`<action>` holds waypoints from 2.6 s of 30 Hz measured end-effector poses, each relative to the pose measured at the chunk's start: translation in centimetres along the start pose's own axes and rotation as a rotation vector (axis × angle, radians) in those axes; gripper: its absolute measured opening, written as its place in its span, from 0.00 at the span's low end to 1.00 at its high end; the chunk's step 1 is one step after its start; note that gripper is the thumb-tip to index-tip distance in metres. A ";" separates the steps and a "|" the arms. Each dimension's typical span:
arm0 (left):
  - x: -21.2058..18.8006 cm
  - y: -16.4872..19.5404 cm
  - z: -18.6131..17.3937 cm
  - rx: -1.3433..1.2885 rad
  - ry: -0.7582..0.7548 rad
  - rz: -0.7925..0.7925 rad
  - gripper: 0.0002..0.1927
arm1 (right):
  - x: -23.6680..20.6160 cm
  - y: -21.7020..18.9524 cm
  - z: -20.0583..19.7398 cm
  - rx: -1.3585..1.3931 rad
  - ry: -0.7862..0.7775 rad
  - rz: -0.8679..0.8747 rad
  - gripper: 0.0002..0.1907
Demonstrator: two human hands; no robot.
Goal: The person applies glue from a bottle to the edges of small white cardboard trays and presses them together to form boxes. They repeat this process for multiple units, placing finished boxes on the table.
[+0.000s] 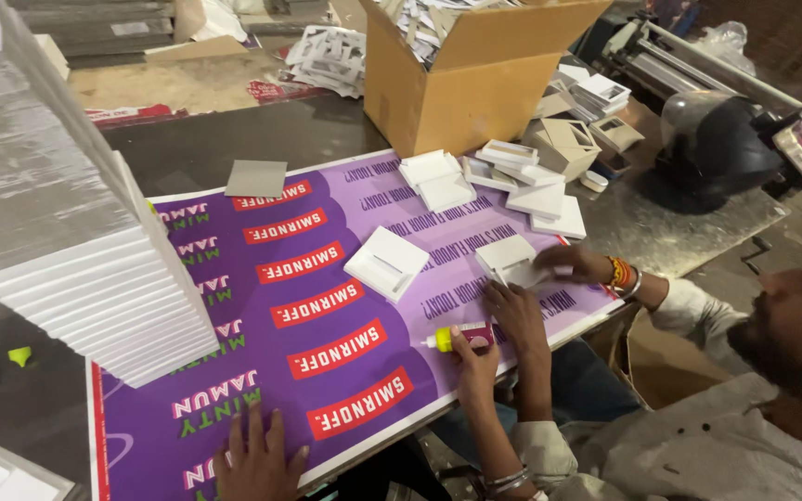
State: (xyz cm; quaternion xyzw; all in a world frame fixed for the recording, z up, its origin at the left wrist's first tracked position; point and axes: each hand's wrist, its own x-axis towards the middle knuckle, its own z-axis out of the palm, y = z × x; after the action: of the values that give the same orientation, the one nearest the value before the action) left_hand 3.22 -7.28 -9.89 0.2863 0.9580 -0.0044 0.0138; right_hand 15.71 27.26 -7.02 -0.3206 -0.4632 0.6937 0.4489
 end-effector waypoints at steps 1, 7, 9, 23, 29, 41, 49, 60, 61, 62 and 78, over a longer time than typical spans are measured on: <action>-0.2 0.0 0.6 0.013 0.015 0.045 0.42 | -0.1 -0.1 -0.3 -0.025 0.028 -0.011 0.18; 0.2 1.0 -2.0 0.021 -0.245 0.186 0.49 | -0.2 -0.4 -0.7 -0.165 0.063 -0.134 0.26; 1.6 1.0 -5.5 0.018 -0.420 0.184 0.57 | -0.5 -0.1 -0.5 -0.188 0.051 -0.136 0.28; 9.9 8.0 -13.9 0.317 -0.416 0.846 0.94 | -0.9 -0.6 -0.2 -0.267 0.080 -0.145 0.23; 14.5 9.4 -13.2 0.015 -0.085 0.928 0.70 | -0.9 -1.1 0.3 -0.227 0.039 -0.122 0.24; 21.3 20.3 -13.6 -0.283 0.155 0.631 0.40 | -0.7 -2.3 1.0 -0.156 0.090 -0.146 0.24; 16.7 14.8 -13.0 -0.279 0.196 0.731 0.37 | -0.8 -1.9 0.8 -0.201 0.068 -0.155 0.24; 6.5 3.7 -2.8 -0.173 0.232 0.798 0.37 | -0.1 0.4 0.1 -0.266 0.101 -0.162 0.25; 5.7 3.9 -2.3 -0.180 0.377 0.746 0.31 | -0.2 0.5 0.1 -0.255 0.096 -0.156 0.25; 4.8 4.3 -1.7 -0.192 0.522 0.690 0.26 | -0.2 0.5 0.1 -0.249 0.093 -0.152 0.24; 4.2 3.1 0.7 -0.147 0.432 0.605 0.34 | 0.9 -0.9 -0.7 -0.022 0.043 -0.048 0.13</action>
State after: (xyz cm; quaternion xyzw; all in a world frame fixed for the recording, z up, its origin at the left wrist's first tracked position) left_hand 1.46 -2.38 -10.73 0.5486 0.8089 0.1290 -0.1672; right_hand 16.22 28.51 -6.46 -0.3292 -0.4685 0.6706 0.4717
